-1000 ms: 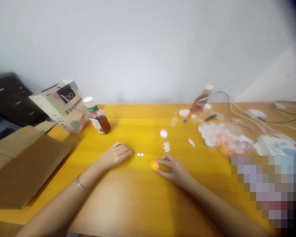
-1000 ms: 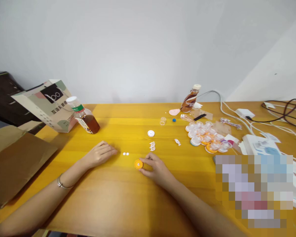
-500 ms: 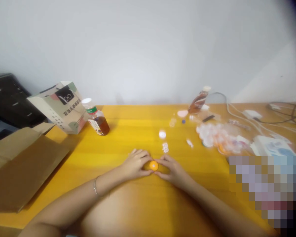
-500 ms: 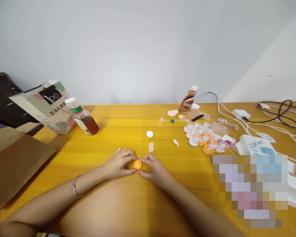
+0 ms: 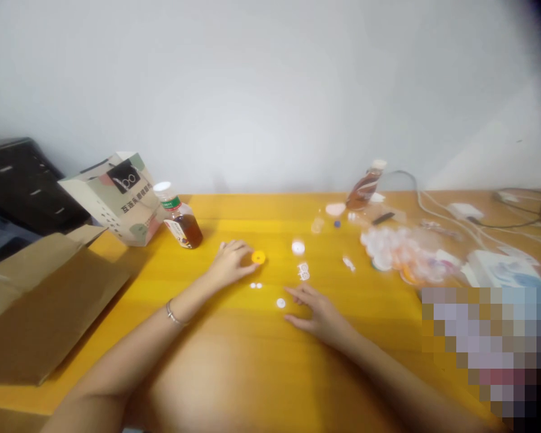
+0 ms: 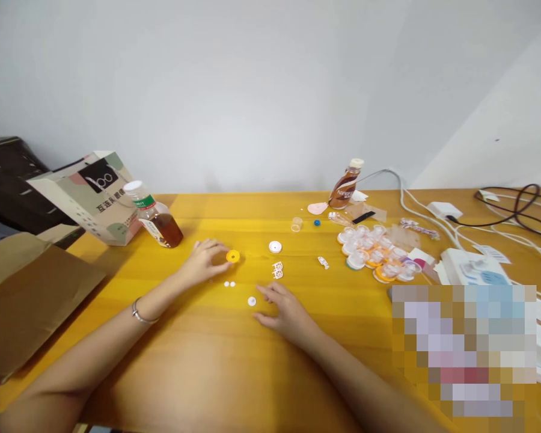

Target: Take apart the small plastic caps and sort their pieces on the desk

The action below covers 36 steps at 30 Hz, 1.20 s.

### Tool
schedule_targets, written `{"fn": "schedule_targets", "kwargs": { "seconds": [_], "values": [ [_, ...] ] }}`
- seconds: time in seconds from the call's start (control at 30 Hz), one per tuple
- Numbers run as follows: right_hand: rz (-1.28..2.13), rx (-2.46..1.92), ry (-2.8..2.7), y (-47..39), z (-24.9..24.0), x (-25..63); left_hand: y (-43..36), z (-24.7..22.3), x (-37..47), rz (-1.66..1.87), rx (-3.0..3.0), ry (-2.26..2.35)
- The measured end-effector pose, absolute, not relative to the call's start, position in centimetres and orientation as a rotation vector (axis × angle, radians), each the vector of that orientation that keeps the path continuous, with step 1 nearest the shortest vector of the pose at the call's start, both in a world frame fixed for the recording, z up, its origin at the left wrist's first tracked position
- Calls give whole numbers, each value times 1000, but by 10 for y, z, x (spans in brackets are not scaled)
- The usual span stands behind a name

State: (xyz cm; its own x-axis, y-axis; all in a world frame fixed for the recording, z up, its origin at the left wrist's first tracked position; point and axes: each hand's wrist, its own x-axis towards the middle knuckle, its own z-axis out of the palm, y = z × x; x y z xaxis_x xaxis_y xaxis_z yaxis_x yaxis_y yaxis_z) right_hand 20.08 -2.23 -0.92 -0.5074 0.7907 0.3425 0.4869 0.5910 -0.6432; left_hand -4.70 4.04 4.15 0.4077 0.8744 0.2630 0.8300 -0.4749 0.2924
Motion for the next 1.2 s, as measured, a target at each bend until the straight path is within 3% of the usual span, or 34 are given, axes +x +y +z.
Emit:
{"fn": "schedule_targets", "kwargs": {
  "seconds": [0.37,0.87,1.03,1.2],
  "values": [
    [659,-1036,-2202,-24,-5,201,61,11,-48,587,2481,1638],
    [668,-1048,-2210,-24,-2,200,59,8,-53,523,2777,1464],
    [663,-1030,-2207,-24,-3,200,52,16,-51,667,2712,1493],
    [661,-1028,-2209,-24,-3,201,15,29,-30,621,2697,957]
  ]
}}
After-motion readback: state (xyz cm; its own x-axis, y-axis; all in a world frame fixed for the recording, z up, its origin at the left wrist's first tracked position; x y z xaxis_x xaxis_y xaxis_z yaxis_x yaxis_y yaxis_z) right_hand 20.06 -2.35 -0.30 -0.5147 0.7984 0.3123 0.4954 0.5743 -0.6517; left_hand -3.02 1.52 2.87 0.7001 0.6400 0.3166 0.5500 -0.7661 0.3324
